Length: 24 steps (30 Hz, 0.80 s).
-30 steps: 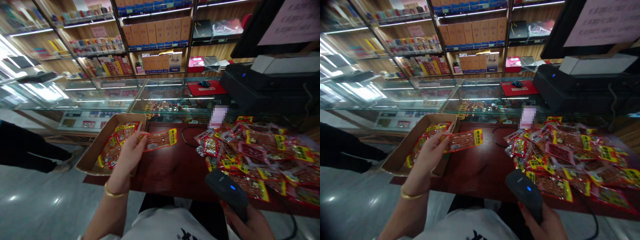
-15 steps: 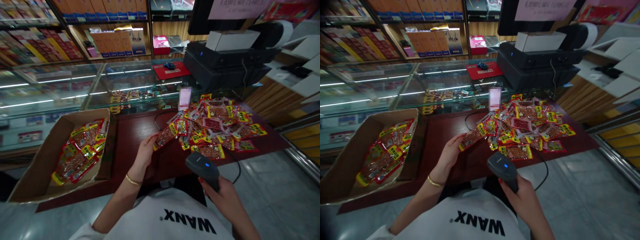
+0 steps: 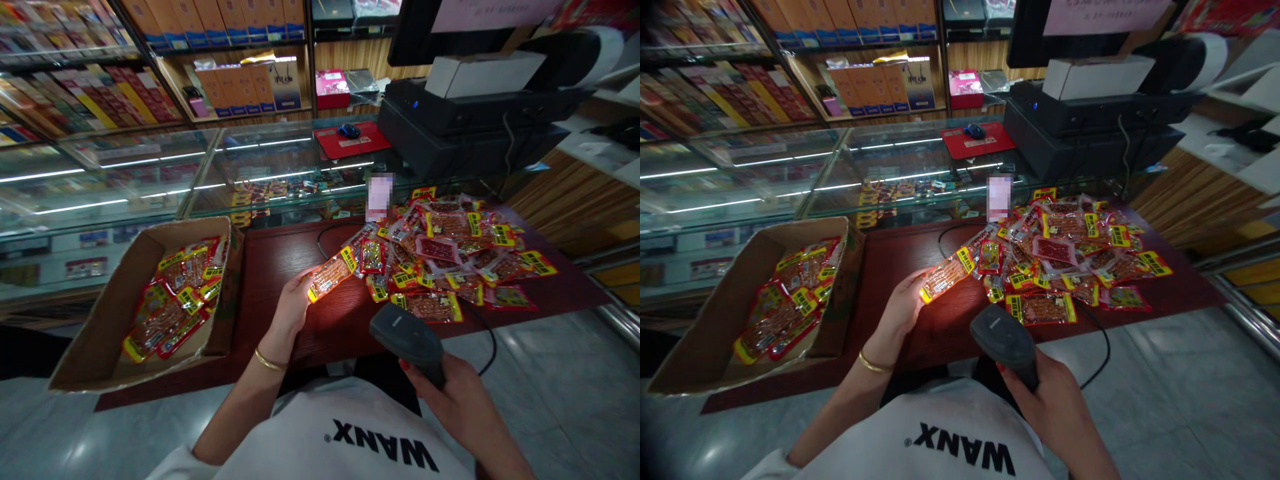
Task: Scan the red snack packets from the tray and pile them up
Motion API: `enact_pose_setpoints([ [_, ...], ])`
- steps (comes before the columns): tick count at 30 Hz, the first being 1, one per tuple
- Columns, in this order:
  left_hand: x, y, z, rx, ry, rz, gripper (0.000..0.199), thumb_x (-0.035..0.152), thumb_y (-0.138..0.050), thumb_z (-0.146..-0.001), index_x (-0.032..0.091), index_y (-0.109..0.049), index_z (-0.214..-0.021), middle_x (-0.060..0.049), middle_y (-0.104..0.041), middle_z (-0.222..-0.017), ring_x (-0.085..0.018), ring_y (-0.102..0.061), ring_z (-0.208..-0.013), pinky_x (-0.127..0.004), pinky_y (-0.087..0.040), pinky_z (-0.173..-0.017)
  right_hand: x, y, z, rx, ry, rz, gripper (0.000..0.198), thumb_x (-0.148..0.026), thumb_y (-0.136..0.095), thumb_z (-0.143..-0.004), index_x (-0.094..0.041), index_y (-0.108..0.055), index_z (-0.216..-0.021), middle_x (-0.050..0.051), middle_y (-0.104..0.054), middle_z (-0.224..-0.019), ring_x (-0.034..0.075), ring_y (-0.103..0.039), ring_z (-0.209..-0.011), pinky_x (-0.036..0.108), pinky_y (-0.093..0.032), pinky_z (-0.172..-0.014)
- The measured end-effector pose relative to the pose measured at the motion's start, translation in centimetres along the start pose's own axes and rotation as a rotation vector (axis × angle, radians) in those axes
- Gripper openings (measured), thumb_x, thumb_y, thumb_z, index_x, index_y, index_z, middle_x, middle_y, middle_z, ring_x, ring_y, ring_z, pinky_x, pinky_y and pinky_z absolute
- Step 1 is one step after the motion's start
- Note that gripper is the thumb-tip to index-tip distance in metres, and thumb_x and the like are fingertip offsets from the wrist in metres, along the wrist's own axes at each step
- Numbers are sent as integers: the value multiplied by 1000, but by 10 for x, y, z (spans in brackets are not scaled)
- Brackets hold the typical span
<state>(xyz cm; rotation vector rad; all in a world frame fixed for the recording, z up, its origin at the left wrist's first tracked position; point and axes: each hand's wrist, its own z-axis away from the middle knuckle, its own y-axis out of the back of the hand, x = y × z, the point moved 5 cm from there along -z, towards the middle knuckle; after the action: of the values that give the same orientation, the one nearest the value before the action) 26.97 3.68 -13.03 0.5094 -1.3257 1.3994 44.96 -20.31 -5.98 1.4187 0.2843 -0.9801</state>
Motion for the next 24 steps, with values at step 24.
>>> enact_pose_setpoints([
  [24,-6,-25,9,-77,65,5,42,38,-83,-74,14,-76,-109,-14,-78,-110,-28,-74,-102,-44,-54,-99,-13,-6,-15,-9,67,10,33,-46,-49,-95,-21,-69,-104,9,-81,-93,31,-77,-88,38,-54,-74],
])
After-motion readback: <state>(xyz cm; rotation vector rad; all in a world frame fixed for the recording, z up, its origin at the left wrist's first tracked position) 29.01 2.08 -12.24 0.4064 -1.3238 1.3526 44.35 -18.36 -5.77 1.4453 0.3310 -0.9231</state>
